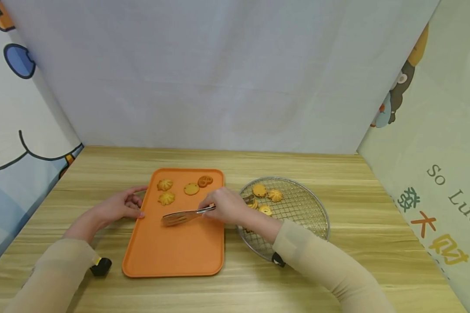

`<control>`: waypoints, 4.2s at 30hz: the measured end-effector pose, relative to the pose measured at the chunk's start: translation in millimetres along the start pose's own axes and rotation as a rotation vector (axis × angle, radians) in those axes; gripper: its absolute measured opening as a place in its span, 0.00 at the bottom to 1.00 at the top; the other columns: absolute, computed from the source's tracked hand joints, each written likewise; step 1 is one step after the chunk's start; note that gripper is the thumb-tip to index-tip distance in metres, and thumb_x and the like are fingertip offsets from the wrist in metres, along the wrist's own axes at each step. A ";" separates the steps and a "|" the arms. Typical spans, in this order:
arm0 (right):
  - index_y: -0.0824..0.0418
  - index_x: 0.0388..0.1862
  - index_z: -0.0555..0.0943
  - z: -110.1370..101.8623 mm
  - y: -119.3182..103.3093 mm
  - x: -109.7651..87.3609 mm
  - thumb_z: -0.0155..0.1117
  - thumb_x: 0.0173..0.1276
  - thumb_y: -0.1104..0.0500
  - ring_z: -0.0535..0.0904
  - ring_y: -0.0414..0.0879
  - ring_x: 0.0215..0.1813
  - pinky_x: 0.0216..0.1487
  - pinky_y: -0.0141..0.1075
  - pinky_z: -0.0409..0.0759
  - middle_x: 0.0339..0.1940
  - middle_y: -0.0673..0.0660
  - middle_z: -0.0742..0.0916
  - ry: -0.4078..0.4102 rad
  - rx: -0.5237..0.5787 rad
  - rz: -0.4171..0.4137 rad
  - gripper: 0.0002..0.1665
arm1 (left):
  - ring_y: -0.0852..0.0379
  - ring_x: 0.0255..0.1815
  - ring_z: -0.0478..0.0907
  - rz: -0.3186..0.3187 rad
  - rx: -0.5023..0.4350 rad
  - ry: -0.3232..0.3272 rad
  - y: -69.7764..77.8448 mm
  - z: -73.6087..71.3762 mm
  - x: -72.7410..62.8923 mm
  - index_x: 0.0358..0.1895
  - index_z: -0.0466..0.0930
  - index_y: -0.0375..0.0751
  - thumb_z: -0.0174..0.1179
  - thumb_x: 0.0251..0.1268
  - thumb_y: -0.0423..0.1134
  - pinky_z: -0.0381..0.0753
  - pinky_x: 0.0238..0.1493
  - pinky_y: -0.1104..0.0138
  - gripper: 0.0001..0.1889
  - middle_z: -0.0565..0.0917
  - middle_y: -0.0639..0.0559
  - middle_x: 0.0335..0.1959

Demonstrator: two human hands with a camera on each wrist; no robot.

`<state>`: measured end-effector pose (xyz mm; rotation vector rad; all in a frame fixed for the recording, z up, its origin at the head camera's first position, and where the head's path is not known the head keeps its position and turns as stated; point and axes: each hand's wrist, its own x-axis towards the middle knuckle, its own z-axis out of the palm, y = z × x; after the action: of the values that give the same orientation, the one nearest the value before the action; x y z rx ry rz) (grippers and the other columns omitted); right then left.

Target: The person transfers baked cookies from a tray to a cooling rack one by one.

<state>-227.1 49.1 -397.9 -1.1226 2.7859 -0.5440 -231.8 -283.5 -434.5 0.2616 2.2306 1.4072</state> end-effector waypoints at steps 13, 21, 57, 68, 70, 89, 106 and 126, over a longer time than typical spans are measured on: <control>0.51 0.42 0.87 -22.3 9.4 -14.2 0.68 0.61 0.55 0.79 0.36 0.32 0.24 0.26 0.67 0.40 0.48 0.88 0.029 0.069 -0.033 0.10 | 0.57 0.34 0.72 0.008 -0.015 -0.002 -3.0 -0.9 0.0 0.75 0.41 0.34 0.67 0.56 0.33 0.76 0.40 0.66 0.49 0.68 0.40 0.43; 0.52 0.43 0.87 -39.8 18.7 -24.2 0.68 0.62 0.56 0.82 0.37 0.40 0.33 0.27 0.75 0.43 0.49 0.87 0.028 0.128 -0.016 0.11 | 0.56 0.35 0.72 0.004 -0.014 -0.004 -4.1 -1.4 1.1 0.75 0.41 0.35 0.67 0.56 0.34 0.76 0.40 0.66 0.50 0.68 0.41 0.43; 0.57 0.44 0.87 -115.9 70.5 -105.0 0.69 0.61 0.57 0.75 0.39 0.27 0.28 0.32 0.74 0.39 0.51 0.87 0.226 0.146 0.078 0.12 | 0.56 0.37 0.74 -0.001 0.025 0.018 -6.7 -1.5 3.0 0.75 0.43 0.36 0.67 0.56 0.36 0.75 0.42 0.67 0.49 0.70 0.40 0.44; 0.58 0.43 0.86 -115.3 103.1 -134.7 0.69 0.61 0.60 0.76 0.38 0.25 0.27 0.32 0.75 0.35 0.52 0.87 0.287 0.117 0.137 0.11 | 0.56 0.36 0.75 -0.007 0.009 0.021 -7.1 -0.8 4.5 0.75 0.43 0.36 0.67 0.56 0.33 0.76 0.42 0.67 0.48 0.69 0.40 0.43; 0.58 0.43 0.86 -114.7 109.0 -139.0 0.68 0.61 0.60 0.76 0.38 0.26 0.27 0.32 0.76 0.35 0.52 0.87 0.297 0.114 0.151 0.11 | 0.56 0.37 0.75 -0.008 0.010 0.022 -7.2 -0.8 4.6 0.75 0.43 0.36 0.67 0.56 0.33 0.76 0.42 0.67 0.48 0.69 0.40 0.43; 0.60 0.41 0.87 -101.8 156.4 -174.8 0.69 0.60 0.60 0.77 0.37 0.25 0.26 0.32 0.75 0.32 0.53 0.87 0.314 0.123 0.186 0.10 | 0.56 0.37 0.75 -0.009 0.000 0.019 -3.7 0.2 2.4 0.75 0.43 0.36 0.67 0.56 0.33 0.76 0.42 0.67 0.48 0.69 0.40 0.44; 0.60 0.38 0.88 -88.9 185.1 -191.6 0.70 0.57 0.63 0.75 0.35 0.25 0.26 0.31 0.75 0.32 0.51 0.87 0.227 0.133 0.159 0.09 | 0.56 0.37 0.75 -0.011 -0.006 0.023 -4.4 0.1 1.9 0.75 0.43 0.35 0.66 0.56 0.32 0.76 0.42 0.67 0.48 0.69 0.40 0.44; 0.58 0.37 0.88 -73.4 197.1 -192.1 0.71 0.57 0.60 0.77 0.33 0.31 0.30 0.31 0.75 0.37 0.56 0.88 0.115 0.135 0.188 0.08 | 0.56 0.37 0.74 -0.012 -0.004 0.027 -5.7 -1.0 3.3 0.75 0.44 0.35 0.66 0.56 0.32 0.76 0.42 0.67 0.48 0.69 0.41 0.43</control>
<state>-232.1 333.7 -409.4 -0.8174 2.8584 -0.7846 -234.6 -285.5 -440.1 0.2290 2.2479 1.4168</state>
